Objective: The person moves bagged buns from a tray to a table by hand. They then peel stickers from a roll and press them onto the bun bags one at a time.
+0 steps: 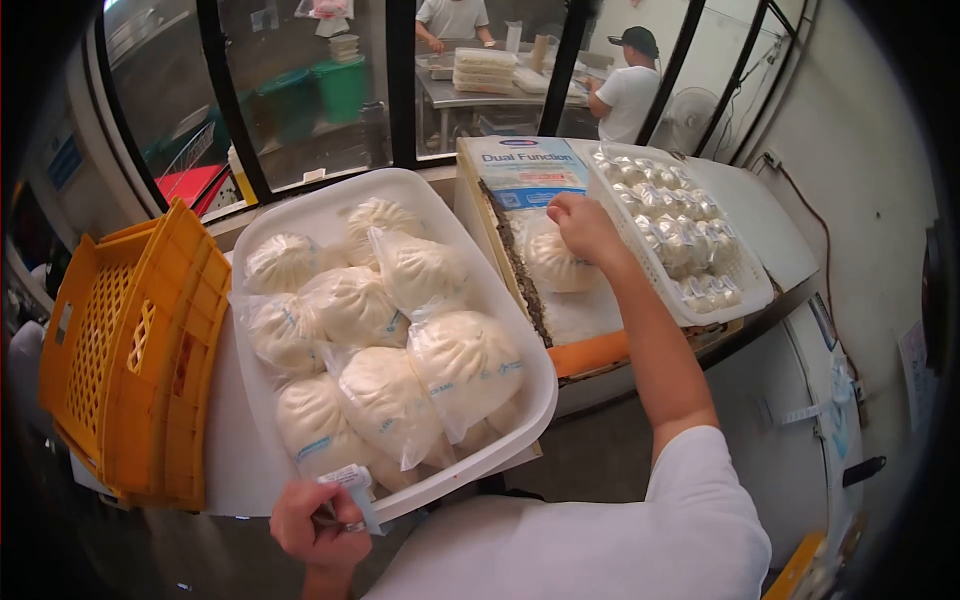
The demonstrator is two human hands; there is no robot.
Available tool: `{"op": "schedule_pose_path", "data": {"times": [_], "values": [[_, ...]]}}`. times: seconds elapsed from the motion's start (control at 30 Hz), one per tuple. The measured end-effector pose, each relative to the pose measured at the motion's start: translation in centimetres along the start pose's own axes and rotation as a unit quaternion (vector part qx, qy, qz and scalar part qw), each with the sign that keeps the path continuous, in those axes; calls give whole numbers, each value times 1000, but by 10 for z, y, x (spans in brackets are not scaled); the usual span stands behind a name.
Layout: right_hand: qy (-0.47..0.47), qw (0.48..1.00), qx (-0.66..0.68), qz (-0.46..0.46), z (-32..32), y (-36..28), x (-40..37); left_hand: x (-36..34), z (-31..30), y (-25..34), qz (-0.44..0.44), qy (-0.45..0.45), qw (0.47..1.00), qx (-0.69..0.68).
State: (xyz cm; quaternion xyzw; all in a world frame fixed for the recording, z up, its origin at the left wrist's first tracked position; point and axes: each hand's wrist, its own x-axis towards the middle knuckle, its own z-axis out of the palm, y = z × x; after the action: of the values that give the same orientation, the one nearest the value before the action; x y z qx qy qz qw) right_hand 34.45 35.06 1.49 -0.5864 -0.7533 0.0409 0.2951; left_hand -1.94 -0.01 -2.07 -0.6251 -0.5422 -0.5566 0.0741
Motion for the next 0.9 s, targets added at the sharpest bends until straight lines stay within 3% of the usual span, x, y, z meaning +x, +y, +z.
{"op": "schedule_pose_path", "data": {"times": [0.07, 0.17, 0.27, 0.37, 0.47, 0.63, 0.77, 0.87, 0.9], "values": [[83, 995, 51, -33, -21, 1, -25, -7, -3, -5, 13, 3, 1000, -18], [251, 955, -68, -139, -60, -29, -90, -12, 1, -8, 31, 28, 999, -34], [275, 941, -194, 18, -68, -29, -134, -12, 8, 1, 27, 62, 998, -11], [218, 926, -286, 120, -57, 6, -147, -14, 5, -5, 44, 50, 998, -22], [172, 913, -331, 162, -71, 29, -139, -21, 5, -7, 28, 55, 998, -25], [186, 904, -362, 134, -100, 133, -135, -22, 7, -3, 7, 72, 997, 0], [165, 887, -401, 159, -106, 154, -126, -24, 3, -9, 15, 58, 998, -16], [155, 895, -403, 107, -114, 157, -125, -9, 11, 0, 25, 70, 997, 10], [112, 887, -430, 125, -119, 155, -126, -8, 11, 1, 20, 71, 997, 23]]}}
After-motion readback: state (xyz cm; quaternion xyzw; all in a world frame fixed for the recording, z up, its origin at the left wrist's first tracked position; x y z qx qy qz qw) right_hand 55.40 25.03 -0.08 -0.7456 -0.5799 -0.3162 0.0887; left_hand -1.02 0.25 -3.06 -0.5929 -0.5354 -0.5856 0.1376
